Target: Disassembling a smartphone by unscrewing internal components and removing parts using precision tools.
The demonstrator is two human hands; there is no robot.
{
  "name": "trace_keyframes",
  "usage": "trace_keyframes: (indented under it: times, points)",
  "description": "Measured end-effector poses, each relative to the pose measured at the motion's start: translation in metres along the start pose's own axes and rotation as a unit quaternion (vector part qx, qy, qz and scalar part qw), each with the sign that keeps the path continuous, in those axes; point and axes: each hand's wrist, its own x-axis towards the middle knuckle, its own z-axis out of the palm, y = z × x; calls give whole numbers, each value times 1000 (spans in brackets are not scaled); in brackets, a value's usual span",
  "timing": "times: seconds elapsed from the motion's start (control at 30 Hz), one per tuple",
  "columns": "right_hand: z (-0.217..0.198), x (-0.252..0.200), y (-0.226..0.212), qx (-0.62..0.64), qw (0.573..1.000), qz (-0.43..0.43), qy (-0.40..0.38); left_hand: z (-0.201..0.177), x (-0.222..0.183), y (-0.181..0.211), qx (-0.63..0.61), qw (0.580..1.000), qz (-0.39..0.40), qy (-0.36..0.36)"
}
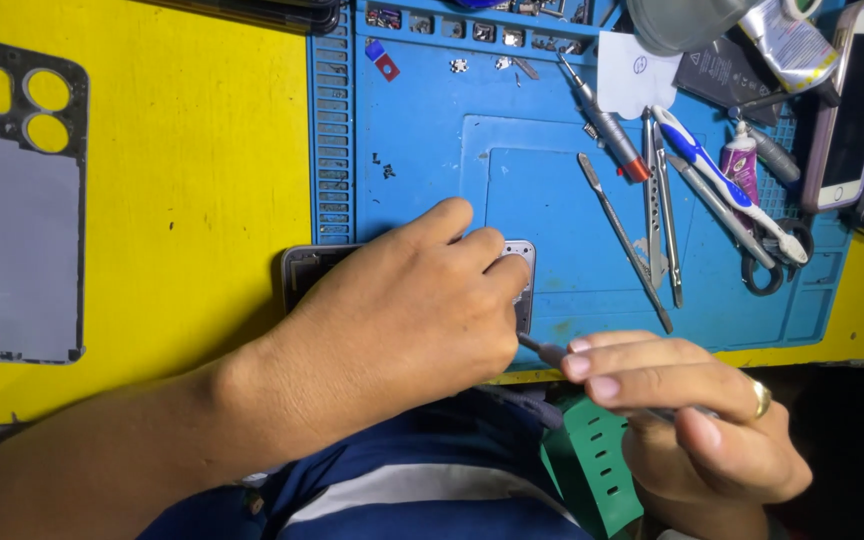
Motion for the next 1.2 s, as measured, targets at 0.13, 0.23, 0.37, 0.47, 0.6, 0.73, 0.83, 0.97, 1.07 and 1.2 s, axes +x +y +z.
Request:
trace_keyframes:
  times: [0.13, 0.23, 0.37, 0.47, 0.6, 0.73, 0.83, 0.97, 1.07, 1.2]
  points:
    - [2, 4, -6, -62, 997, -38, -35, -1, 3, 3, 15, 1000, 2, 0]
    - [0, 5, -7, -21, 996, -4, -81, 4, 2, 4, 15, 1000, -2, 12]
    - [1, 6, -9, -44, 995, -19, -86, 4, -1, 0, 28, 999, 4, 29]
    - [-38, 0, -5, 16, 987, 68, -144, 3, -5, -6, 27, 999, 10, 18]
    - [-25, -11, 5, -63, 997, -31, -35, 0, -10, -13, 1, 1000, 11, -2]
    - [-17, 0, 10, -131, 989, -71, -14, -8, -13, -22, -19, 1000, 13, 2]
    - [-16, 3, 12, -115, 992, -60, 4, -12, -14, -28, -4, 1000, 11, -18]
    - [-19, 11, 15, -119, 988, -88, -35, -15, -17, -33, 24, 1000, -6, -7]
    - [-21, 14, 17, -126, 987, -93, -31, -14, -18, -34, 36, 999, -8, -10]
    - [-19, 20, 16, -132, 986, -96, -39, -12, -17, -35, 12, 1000, -15, -12]
